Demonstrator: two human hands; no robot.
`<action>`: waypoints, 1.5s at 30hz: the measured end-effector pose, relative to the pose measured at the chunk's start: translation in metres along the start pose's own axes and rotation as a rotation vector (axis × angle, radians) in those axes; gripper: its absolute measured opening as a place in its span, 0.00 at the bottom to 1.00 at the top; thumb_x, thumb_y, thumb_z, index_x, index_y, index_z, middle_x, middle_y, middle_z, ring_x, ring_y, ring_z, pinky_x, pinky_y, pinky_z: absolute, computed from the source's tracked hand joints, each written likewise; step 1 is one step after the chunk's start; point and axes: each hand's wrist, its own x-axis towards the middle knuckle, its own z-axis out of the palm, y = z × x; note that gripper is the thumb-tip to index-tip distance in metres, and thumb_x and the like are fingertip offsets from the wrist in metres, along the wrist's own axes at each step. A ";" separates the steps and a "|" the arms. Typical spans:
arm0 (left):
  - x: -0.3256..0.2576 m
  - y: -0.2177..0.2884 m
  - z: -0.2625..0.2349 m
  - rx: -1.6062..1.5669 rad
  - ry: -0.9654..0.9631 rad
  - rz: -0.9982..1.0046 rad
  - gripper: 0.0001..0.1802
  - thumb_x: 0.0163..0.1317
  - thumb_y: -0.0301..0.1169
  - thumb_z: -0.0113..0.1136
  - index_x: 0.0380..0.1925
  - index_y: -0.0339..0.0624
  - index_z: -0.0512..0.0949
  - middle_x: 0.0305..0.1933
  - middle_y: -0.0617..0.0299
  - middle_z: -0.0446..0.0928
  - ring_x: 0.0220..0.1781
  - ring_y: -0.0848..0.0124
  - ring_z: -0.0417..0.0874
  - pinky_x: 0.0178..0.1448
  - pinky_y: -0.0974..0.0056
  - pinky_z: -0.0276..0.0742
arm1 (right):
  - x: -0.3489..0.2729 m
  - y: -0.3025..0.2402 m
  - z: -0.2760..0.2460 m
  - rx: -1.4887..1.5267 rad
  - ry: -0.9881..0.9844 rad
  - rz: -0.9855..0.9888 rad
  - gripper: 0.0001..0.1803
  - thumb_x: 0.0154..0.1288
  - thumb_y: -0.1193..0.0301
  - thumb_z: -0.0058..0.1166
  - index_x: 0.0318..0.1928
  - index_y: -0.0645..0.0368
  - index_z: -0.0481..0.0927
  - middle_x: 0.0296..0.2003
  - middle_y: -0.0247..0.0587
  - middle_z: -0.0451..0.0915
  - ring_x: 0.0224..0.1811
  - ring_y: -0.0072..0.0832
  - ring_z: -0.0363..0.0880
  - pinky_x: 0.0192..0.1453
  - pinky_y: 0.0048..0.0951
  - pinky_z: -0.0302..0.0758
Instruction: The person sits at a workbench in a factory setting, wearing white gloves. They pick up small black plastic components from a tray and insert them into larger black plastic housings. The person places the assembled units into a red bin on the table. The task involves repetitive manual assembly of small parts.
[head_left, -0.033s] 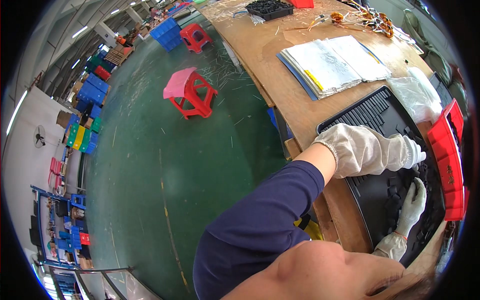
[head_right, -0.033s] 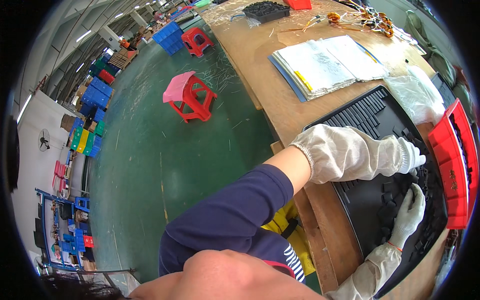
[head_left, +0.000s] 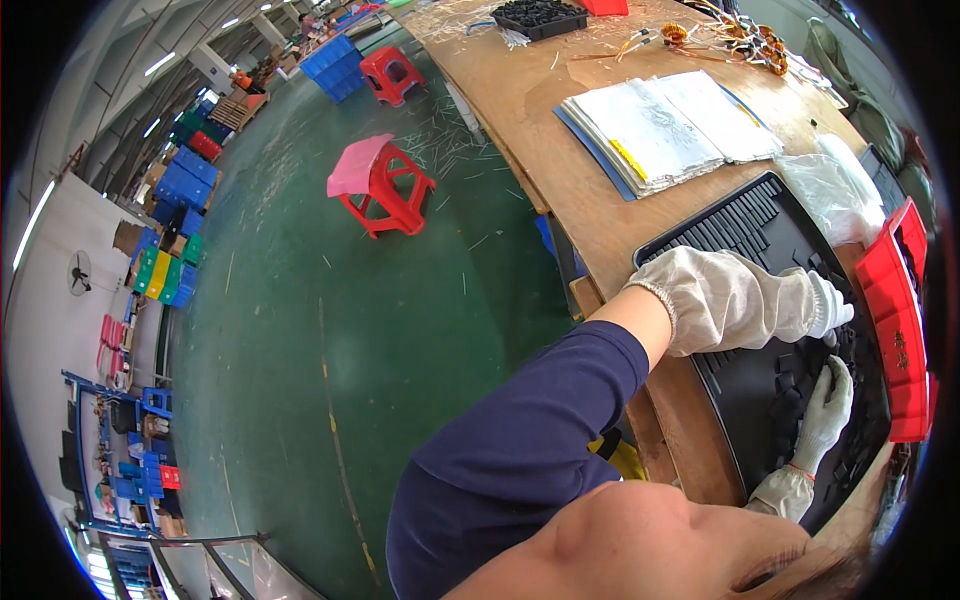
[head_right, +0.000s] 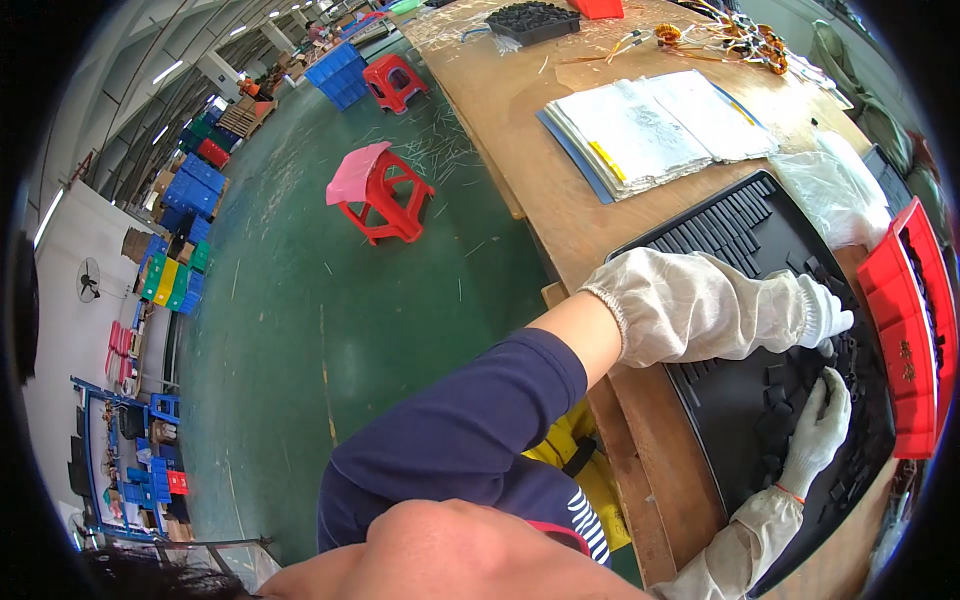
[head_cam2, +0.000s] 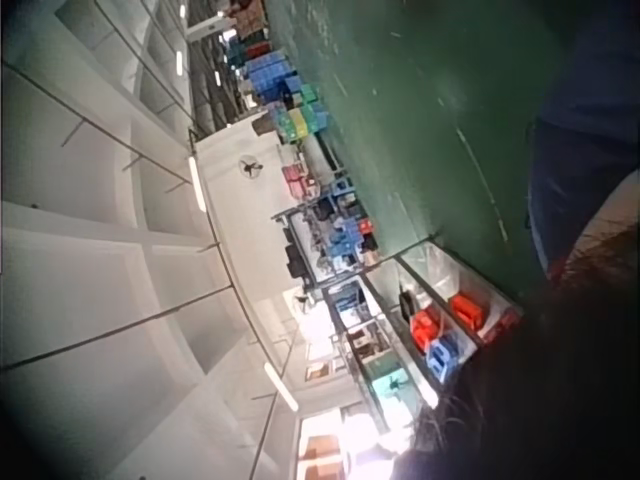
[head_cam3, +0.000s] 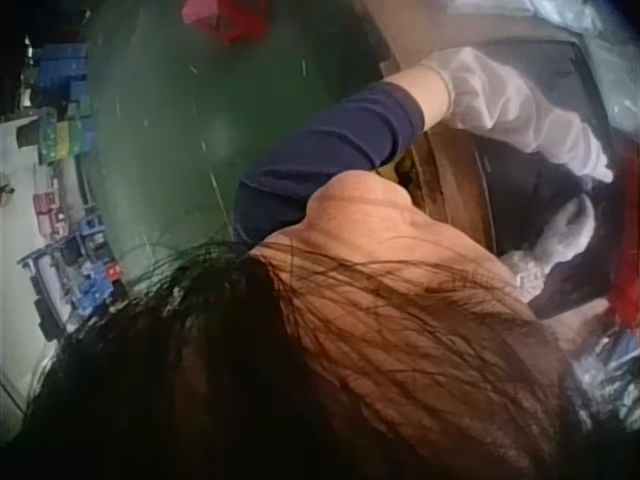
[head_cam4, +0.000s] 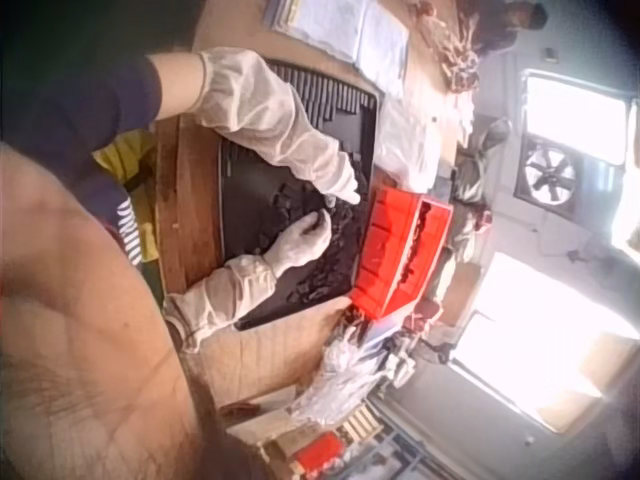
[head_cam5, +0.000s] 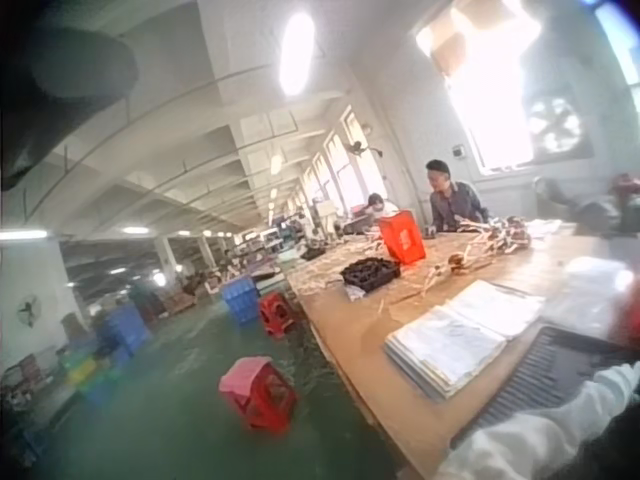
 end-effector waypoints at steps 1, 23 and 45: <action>0.000 -0.002 0.002 0.037 0.024 0.034 0.32 0.59 0.57 0.69 0.53 0.44 0.79 0.46 0.49 0.85 0.50 0.51 0.88 0.49 0.44 0.83 | 0.000 0.001 0.001 0.009 0.003 -0.002 0.12 0.72 0.78 0.57 0.54 0.65 0.83 0.49 0.48 0.86 0.51 0.37 0.85 0.59 0.35 0.78; -0.061 0.037 0.030 -2.476 -0.242 -0.720 0.13 0.76 0.41 0.57 0.40 0.43 0.79 0.40 0.59 0.81 0.44 0.62 0.83 0.50 0.48 0.83 | -0.005 -0.020 0.004 -0.032 0.059 -0.270 0.14 0.72 0.77 0.57 0.56 0.63 0.82 0.52 0.48 0.81 0.54 0.38 0.82 0.58 0.37 0.79; -0.112 0.018 0.003 -1.870 -0.225 -0.244 0.18 0.68 0.40 0.65 0.45 0.35 0.84 0.33 0.56 0.82 0.27 0.69 0.84 0.33 0.64 0.81 | -0.019 0.000 0.001 0.722 -0.044 0.360 0.15 0.81 0.68 0.48 0.59 0.64 0.76 0.68 0.45 0.71 0.67 0.32 0.72 0.72 0.36 0.70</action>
